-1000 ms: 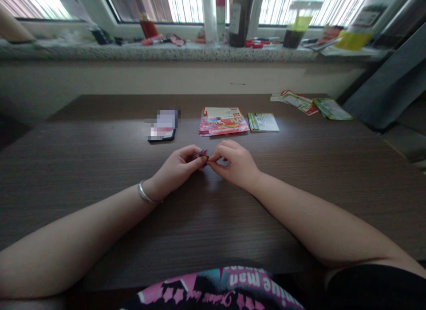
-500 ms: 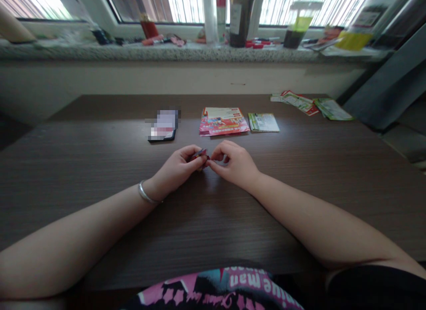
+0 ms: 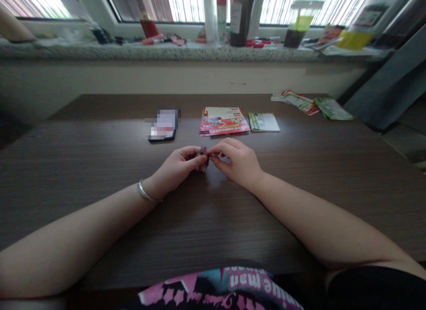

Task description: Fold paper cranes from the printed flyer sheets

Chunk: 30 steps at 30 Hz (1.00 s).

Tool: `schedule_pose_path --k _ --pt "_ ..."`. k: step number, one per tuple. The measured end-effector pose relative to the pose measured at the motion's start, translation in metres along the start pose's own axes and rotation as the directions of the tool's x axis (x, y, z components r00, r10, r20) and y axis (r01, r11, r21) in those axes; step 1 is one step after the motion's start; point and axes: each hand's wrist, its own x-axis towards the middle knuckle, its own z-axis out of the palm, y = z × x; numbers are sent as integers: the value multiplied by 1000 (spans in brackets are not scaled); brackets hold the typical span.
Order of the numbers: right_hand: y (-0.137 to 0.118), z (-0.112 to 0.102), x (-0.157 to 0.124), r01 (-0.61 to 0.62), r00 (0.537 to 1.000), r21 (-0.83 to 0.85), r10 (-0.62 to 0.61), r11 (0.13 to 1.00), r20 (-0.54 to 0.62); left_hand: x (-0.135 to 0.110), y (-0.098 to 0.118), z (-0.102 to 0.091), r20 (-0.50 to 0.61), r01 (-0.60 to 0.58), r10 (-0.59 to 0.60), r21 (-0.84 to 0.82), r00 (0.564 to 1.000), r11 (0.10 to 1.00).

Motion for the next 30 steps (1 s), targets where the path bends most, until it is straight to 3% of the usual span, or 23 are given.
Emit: schedule_pose_path --k 6,12,18,24,27,30 --pt "-2 0 1 30 999 -25 -30 999 -11 -1 -3 1 26 -5 5 32 1000 999" --pt "0 0 1 35 999 99 -38 994 28 -1 -2 1 54 9 -11 20 998 1000" --pt "2 2 1 -72 996 207 60 976 65 0 -4 0 66 50 -50 10 997 999" --pt "6 6 1 -251 959 308 190 918 212 0 -6 -2 106 92 -96 37 990 995" --pt "7 6 2 -255 953 311 183 916 243 1 -7 -3 154 88 -95 51 984 995" --pt "7 5 3 -202 969 293 146 935 201 2 -9 -2 166 57 -61 29 984 998"
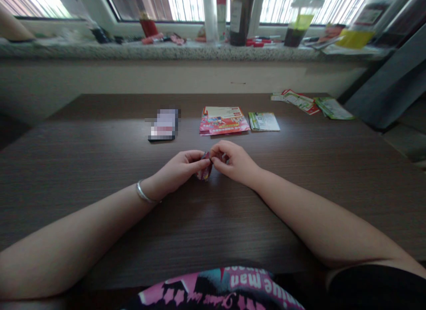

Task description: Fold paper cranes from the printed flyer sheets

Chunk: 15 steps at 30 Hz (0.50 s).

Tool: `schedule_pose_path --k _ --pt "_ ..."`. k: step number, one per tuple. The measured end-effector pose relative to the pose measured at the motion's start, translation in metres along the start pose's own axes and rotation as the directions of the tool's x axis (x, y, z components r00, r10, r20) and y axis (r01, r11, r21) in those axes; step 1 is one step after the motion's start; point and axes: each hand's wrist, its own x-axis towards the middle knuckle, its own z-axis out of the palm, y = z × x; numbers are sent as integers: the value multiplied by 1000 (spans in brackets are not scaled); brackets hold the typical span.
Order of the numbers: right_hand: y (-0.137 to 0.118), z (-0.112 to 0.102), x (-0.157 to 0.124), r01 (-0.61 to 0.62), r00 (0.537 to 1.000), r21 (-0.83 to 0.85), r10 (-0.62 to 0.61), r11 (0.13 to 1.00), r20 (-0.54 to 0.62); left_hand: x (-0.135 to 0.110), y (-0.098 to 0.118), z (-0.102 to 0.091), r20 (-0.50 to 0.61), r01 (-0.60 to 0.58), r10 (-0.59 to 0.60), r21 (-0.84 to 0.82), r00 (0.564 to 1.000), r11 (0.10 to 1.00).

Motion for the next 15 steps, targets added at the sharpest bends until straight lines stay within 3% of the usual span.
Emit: schedule_pose_path --k 5,15 --pt "2 0 0 96 993 -50 -99 994 -57 0 0 2 -49 -22 19 -67 999 997" --pt "0 -2 1 124 990 36 -122 992 -68 -3 4 7 -98 10 -25 -147 995 989"
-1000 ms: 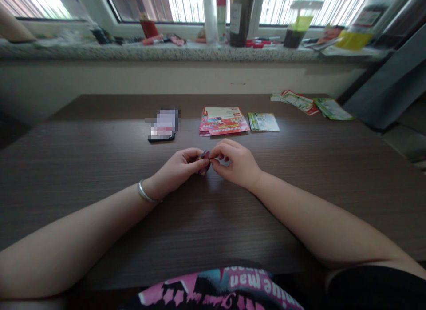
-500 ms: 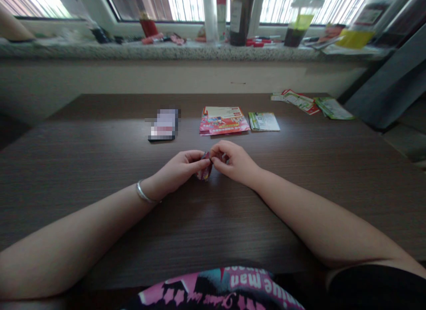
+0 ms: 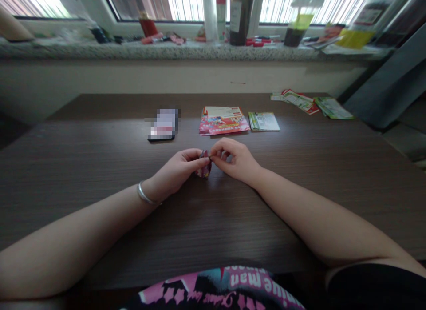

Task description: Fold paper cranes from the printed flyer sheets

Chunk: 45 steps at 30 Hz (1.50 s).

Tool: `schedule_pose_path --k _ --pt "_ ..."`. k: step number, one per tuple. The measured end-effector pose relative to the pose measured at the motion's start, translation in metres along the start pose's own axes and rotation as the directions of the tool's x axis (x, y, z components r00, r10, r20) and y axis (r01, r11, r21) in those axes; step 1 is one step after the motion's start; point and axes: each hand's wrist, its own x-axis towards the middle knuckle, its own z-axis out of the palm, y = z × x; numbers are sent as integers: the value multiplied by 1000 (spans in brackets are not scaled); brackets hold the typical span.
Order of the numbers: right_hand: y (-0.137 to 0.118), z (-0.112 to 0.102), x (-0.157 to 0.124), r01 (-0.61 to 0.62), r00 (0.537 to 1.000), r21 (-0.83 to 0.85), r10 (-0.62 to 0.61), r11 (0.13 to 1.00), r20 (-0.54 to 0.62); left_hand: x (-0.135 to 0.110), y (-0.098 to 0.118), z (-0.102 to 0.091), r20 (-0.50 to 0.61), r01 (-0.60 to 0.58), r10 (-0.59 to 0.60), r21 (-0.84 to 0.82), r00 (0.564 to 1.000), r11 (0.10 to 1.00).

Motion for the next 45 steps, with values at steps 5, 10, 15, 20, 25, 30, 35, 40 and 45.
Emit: schedule_pose_path --k 5,10,15,20,25,30,35,40,45 --pt "-1 -2 -1 53 998 -44 -53 998 -16 -1 2 2 -27 -23 23 20 999 1000" --pt "-2 -4 -3 77 997 -135 -78 988 -3 -1 2 0 -8 -27 27 61 1000 998" --pt "-6 -3 -1 85 996 -172 -86 981 3 0 1 -2 2 -41 41 114 999 993" --pt "-9 -1 0 74 997 -199 -76 977 -4 -1 1 0 -11 -38 39 89 999 995" --pt "-8 -1 0 113 993 -157 -117 981 -17 -1 3 0 -57 -51 53 34 997 998" --pt "-3 1 0 114 991 -119 -121 986 -53 -2 6 4 -115 -45 45 1 992 999" --pt "-5 2 -1 50 997 -100 -55 994 -49 -2 6 5 -142 -24 25 8 990 1000" --pt "-8 3 -1 39 997 -116 -46 992 -54 -2 7 6 -164 -2 3 8 986 1000" --pt "-8 2 -3 104 994 -192 -110 976 -22 -2 6 6 -185 -11 11 0 983 1000"
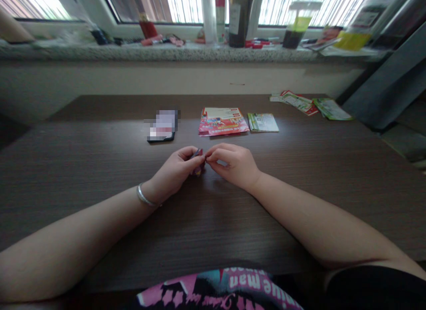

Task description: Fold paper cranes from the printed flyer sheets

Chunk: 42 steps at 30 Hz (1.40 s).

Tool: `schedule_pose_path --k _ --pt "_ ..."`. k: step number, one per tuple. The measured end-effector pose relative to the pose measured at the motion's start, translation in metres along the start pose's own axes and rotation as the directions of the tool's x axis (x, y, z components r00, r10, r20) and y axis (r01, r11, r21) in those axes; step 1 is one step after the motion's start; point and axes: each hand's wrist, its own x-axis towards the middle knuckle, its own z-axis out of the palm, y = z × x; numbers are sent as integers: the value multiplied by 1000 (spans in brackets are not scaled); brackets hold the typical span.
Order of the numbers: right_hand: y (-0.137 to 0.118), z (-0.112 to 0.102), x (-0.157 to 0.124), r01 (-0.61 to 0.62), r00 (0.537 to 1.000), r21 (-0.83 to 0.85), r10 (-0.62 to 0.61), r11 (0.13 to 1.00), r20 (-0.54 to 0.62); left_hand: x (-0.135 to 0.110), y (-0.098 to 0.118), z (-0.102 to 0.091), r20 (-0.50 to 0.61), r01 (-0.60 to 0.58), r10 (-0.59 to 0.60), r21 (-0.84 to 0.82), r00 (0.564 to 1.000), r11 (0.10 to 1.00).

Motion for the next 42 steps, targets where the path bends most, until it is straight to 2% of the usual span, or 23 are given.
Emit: schedule_pose_path --k 6,10,16,20,24,26,29,32,37,39,42 --pt "0 1 1 -15 1000 8 15 1000 -4 1 -2 -1 -15 -38 39 27 999 999" --pt "-3 3 4 -161 987 114 160 980 13 2 -4 -1 -31 -47 48 40 998 998" --pt "-9 8 4 -429 900 228 437 874 17 3 -3 -2 -62 -65 74 132 995 989" --pt "-10 12 4 -522 842 286 539 803 24 2 -3 -1 -78 -103 118 182 990 978" --pt "-8 13 5 -567 811 306 584 764 45 2 -2 -1 -95 -160 184 215 978 963" --pt "-7 13 6 -580 801 322 595 748 60 1 -2 -2 -99 -223 262 295 960 929" --pt "-6 13 5 -585 794 371 602 721 82 1 -1 -4 -65 -319 392 471 918 823" --pt "-7 14 5 -584 789 440 605 682 109 -1 0 -6 -25 -362 446 544 895 757" --pt "-8 15 6 -584 783 488 608 649 129 -2 0 -5 -34 -351 432 529 901 773" --pt "-8 16 6 -572 793 491 597 657 126 -2 1 -3 -65 -297 365 460 929 837" --pt "-8 17 6 -565 800 485 587 667 125 -3 2 0 -86 -176 206 271 975 946"
